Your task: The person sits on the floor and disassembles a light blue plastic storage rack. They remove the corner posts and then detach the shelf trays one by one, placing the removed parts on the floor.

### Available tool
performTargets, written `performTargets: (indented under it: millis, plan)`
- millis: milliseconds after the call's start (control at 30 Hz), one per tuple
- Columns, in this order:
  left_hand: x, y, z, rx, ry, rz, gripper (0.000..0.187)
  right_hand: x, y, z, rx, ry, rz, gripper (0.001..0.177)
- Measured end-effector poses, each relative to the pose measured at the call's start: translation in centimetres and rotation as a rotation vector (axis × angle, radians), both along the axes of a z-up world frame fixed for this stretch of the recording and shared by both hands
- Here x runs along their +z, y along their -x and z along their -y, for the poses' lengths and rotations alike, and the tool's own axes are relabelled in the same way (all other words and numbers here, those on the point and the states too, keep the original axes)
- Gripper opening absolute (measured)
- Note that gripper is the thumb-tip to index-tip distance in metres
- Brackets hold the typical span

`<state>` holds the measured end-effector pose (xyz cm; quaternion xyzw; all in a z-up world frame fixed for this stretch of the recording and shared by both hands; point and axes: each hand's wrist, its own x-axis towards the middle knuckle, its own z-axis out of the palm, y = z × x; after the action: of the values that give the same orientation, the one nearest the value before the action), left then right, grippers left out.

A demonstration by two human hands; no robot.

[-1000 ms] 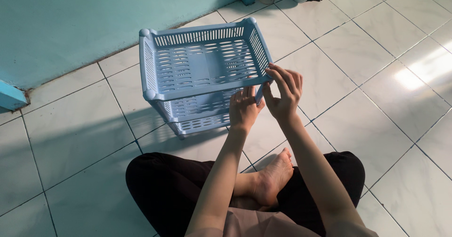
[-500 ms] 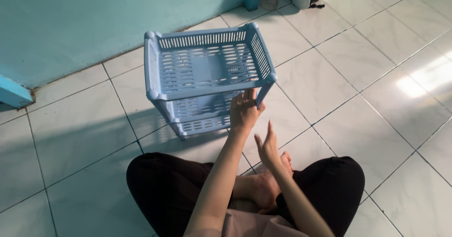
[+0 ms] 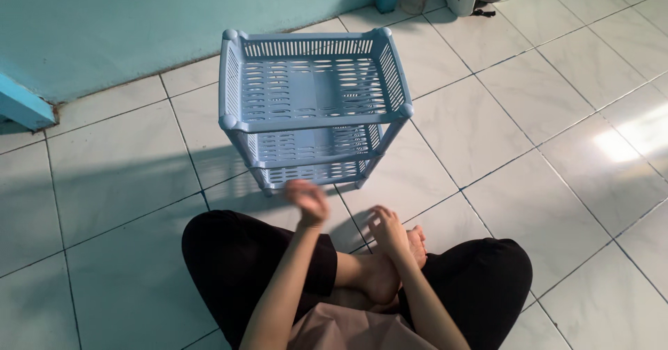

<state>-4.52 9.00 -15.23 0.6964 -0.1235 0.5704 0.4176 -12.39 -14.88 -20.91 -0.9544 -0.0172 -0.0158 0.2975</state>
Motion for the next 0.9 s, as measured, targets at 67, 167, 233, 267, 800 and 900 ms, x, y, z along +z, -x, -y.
performTargets:
  millis: [67,167,233,267,800,900]
  plan:
    - [-3.3,-0.7,-3.4,0.239,0.350,-0.151,0.039,-1.2,-1.0,0.1,-0.031,0.006,0.038,0.048]
    - [-6.6,-1.3,-9.7,0.298,0.647,-0.424,0.037,-2.6,-3.3,0.5,-0.085,0.033,0.112,0.055]
    - [-7.8,-2.5,-11.6,0.206,0.873,-0.734,0.037,-3.1,-4.7,0.2,-0.222,0.047,0.075,0.055]
    - [-8.3,-2.8,-11.8,0.149,1.005,-0.943,0.036,-3.3,-4.9,0.2,-0.240,0.083,0.109,0.055]
    - [-9.4,-2.3,-8.4,0.100,0.098,-0.942,0.030,-2.4,-4.6,-0.5,-0.228,0.025,0.126,0.079]
    - [-5.8,-1.2,-6.4,0.015,0.321,-0.979,0.050,-3.2,-4.6,-0.1,-0.233,-0.016,0.163,0.083]
